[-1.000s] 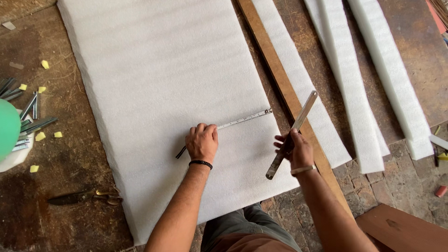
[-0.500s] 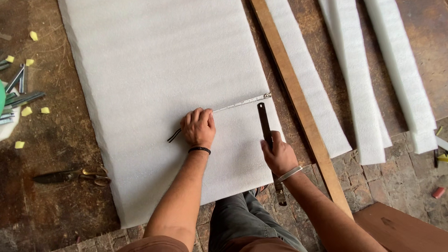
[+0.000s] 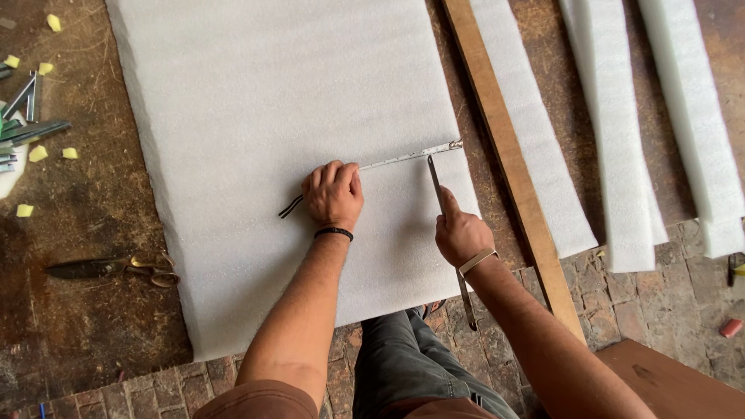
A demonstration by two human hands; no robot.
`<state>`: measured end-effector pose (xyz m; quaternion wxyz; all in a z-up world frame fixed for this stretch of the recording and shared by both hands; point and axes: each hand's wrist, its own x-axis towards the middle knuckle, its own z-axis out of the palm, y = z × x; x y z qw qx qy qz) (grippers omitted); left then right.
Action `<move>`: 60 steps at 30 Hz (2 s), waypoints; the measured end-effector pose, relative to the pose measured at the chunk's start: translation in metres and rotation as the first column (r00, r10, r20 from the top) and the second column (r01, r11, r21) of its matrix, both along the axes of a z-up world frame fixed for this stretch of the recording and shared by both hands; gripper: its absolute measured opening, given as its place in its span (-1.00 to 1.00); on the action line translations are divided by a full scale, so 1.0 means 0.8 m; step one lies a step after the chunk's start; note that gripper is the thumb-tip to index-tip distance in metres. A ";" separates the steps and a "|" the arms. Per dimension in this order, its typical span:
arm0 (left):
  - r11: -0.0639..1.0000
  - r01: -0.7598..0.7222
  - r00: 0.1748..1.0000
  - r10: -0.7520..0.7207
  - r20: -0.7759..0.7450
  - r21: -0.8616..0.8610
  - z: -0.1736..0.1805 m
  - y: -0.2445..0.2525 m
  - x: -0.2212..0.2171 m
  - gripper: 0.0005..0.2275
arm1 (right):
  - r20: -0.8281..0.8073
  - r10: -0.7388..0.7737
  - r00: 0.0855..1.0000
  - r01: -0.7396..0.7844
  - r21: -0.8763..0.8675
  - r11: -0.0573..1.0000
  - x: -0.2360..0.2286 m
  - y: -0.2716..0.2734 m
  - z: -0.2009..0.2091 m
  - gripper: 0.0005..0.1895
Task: The person measures and cuts a large white foam sheet into strips using a utility knife and a wooden straightedge. They repeatedly align the straightedge, score the foam, and separate the cut strips, stacking them on the workbench.
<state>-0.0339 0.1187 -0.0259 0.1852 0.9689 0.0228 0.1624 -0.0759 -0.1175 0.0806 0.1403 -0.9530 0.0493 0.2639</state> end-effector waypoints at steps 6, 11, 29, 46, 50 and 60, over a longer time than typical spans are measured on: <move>1.000 0.007 1.000 -0.007 0.004 0.002 -0.001 0.002 -0.001 -0.93 | -0.058 -0.013 0.998 0.008 -0.092 0.996 0.005 0.007 -0.006 -0.37; 1.000 0.008 1.000 -0.008 0.006 -0.007 0.001 0.000 0.000 -0.92 | -0.002 -0.023 1.000 0.023 -0.066 0.998 0.003 0.010 -0.007 -0.38; 0.999 0.005 1.000 -0.006 0.019 0.042 0.004 0.003 0.008 -0.94 | 0.005 0.050 0.999 -0.050 -0.099 0.994 0.008 0.011 -0.013 -0.33; 1.000 0.024 0.999 -0.024 0.033 0.006 0.011 0.003 0.004 -0.92 | -0.170 -0.012 0.985 -0.016 -0.161 0.987 0.012 0.008 -0.004 -0.41; 0.999 0.031 0.997 -0.033 0.069 0.026 0.009 -0.005 -0.008 -0.92 | -0.162 0.013 0.987 -0.033 -0.126 0.991 0.001 -0.003 -0.005 -0.43; 0.997 0.062 0.998 -0.063 -0.018 -0.035 0.044 0.001 0.014 -0.92 | -0.106 -0.494 0.863 0.482 0.468 0.741 0.035 -0.011 -0.009 -0.60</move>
